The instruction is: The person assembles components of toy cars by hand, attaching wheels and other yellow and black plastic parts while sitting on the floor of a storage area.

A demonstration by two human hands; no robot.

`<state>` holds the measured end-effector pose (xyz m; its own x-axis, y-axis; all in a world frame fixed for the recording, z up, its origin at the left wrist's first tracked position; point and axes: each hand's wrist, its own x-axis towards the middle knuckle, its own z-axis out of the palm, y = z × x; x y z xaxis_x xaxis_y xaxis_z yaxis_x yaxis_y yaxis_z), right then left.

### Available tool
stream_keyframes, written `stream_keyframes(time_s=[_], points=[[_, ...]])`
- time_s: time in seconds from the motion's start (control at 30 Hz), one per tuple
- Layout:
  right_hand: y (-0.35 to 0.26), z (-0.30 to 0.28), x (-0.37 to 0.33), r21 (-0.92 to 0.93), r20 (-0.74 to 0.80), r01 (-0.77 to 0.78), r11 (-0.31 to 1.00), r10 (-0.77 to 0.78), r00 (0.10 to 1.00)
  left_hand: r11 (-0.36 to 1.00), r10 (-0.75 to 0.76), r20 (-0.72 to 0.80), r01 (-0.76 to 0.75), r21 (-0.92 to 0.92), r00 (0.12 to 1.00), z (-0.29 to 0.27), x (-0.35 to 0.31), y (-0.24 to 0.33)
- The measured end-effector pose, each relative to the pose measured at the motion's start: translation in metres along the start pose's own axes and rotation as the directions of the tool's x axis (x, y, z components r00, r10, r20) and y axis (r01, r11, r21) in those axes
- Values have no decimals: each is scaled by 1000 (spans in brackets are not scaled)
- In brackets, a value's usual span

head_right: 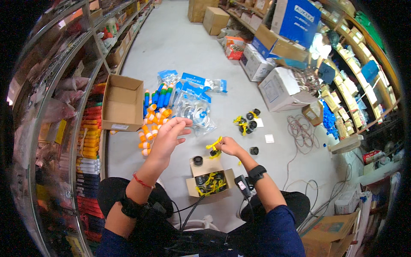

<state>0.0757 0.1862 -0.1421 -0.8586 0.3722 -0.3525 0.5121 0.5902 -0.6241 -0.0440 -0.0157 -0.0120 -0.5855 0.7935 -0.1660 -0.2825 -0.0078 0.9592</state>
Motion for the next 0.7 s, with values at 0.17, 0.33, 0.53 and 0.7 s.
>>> stream_keyframes(time_s=[0.17,0.33,0.53,0.7], points=[[-75,-72,-75,583,-44,169,794,-177,983,958,151,202,-194,211,968,27,15,-14],[-99,-103,-145,816,-326,470,335,-406,854,896,180,638,-393,208,749,62,10,-27],[-77,-95,-158,913,-377,399,86,-195,906,988,-138,796,135,71,590,85,-18,-27],[-72,-100,-166,894,-446,447,-43,-192,874,988,-147,698,139,69,700,82,-13,-32]])
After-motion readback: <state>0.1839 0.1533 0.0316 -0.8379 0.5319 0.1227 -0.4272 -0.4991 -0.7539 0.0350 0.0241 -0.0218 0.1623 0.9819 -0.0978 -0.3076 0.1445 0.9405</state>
